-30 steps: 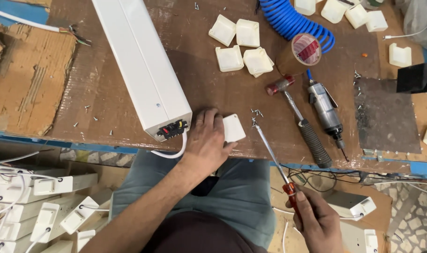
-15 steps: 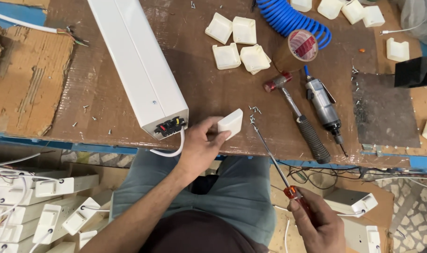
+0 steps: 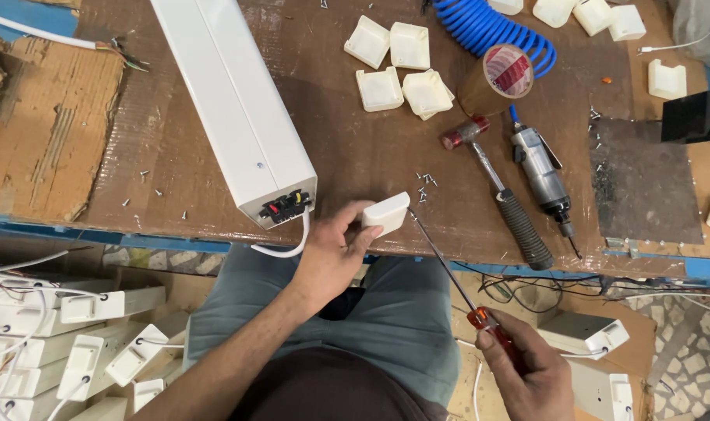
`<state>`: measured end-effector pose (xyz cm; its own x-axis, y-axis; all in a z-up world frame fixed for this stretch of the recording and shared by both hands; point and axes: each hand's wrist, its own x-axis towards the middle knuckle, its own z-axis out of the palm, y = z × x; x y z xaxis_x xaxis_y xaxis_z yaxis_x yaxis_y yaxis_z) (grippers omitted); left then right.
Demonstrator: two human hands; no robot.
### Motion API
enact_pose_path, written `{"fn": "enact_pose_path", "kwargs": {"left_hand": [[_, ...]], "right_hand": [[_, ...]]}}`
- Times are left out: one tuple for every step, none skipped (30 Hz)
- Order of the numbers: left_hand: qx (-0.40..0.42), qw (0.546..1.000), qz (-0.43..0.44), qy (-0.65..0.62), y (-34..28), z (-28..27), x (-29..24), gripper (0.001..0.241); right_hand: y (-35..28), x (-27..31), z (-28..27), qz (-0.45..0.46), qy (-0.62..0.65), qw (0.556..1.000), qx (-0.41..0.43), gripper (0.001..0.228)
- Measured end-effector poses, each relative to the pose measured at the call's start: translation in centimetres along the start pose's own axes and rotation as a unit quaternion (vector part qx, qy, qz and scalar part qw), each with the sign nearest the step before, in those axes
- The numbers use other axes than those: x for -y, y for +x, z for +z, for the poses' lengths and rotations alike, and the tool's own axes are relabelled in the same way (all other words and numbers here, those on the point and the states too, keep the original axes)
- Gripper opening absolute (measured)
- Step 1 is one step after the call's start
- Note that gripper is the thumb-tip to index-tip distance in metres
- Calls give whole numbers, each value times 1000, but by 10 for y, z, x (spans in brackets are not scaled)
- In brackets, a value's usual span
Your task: The person holds a white metal electrical enclosure on a workbench and uses a screwdriver to drive screws and fasten a small white end cap to its open end. They pick up screws from the bench, align the cap over the wiring opening, and tighten multiple screws, working on one unit among many similar enclosures.
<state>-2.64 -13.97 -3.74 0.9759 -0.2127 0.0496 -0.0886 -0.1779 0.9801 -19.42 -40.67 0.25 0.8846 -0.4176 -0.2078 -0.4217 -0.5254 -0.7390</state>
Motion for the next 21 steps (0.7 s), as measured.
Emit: {"fn": "enact_pose_path", "kwargs": {"left_hand": [[-3,1000,13,13,-1,-1,-2,32],[-6,999,27,26,-3,-2,-5,31],[-7,999,25,26,-6,-3,-7,31],[-20,997,60,46,-10,-4,-10,30],[-33,993,95,66,-13,-5,-13,29],[-34,993,94,66,-18,-6,-16,29],[-38,989,113,87,-22,-9,-18,29],[-41,984,133,108,-27,-12,-21,29],[-45,984,131,111,-32,-16,-24,29],[-49,981,146,120,-36,-20,-27,31],[-54,977,161,130,-42,-24,-30,32],[-58,977,159,133,-47,-26,-31,32],[-71,973,170,142,-51,-29,-31,34],[-83,968,181,151,-56,-32,-32,35],[-90,967,179,157,-58,-37,-34,35],[-102,964,186,161,-61,-42,-36,36],[-113,961,194,162,-63,-45,-38,37],[-118,960,193,165,-65,-50,-40,37],[-130,956,205,164,-66,-53,-42,37],[-141,952,218,164,-67,-57,-44,38],[-143,952,218,163,-66,-60,-45,38]], "right_hand": [[1,0,0,-6,-2,1000,4,38],[2,1,-1,-12,-4,1000,8,37],[1,3,-1,-12,-5,1000,10,37],[0,6,-2,-12,-25,1000,3,37],[0,8,-3,-13,-45,999,-5,37],[-1,12,-3,-13,-46,999,-4,37],[-2,15,-4,-44,-52,998,2,37],[-3,19,-4,-75,-58,995,8,37],[-2,5,-7,-78,-57,995,11,37],[0,-9,-9,1,27,997,73,33],[1,-23,-12,80,108,982,135,31],[-2,-23,-8,78,108,981,139,31],[-2,-22,-3,88,165,969,159,32],[-3,-21,2,100,220,954,179,34],[-5,-23,8,95,220,953,187,34],[-6,-25,14,92,237,951,178,35],[-9,-27,18,91,252,949,167,36],[-10,-18,22,88,251,948,172,36],[-12,-10,25,93,247,949,170,36],[-14,-1,28,98,243,950,168,37],[-14,10,31,96,242,951,169,37]]}}
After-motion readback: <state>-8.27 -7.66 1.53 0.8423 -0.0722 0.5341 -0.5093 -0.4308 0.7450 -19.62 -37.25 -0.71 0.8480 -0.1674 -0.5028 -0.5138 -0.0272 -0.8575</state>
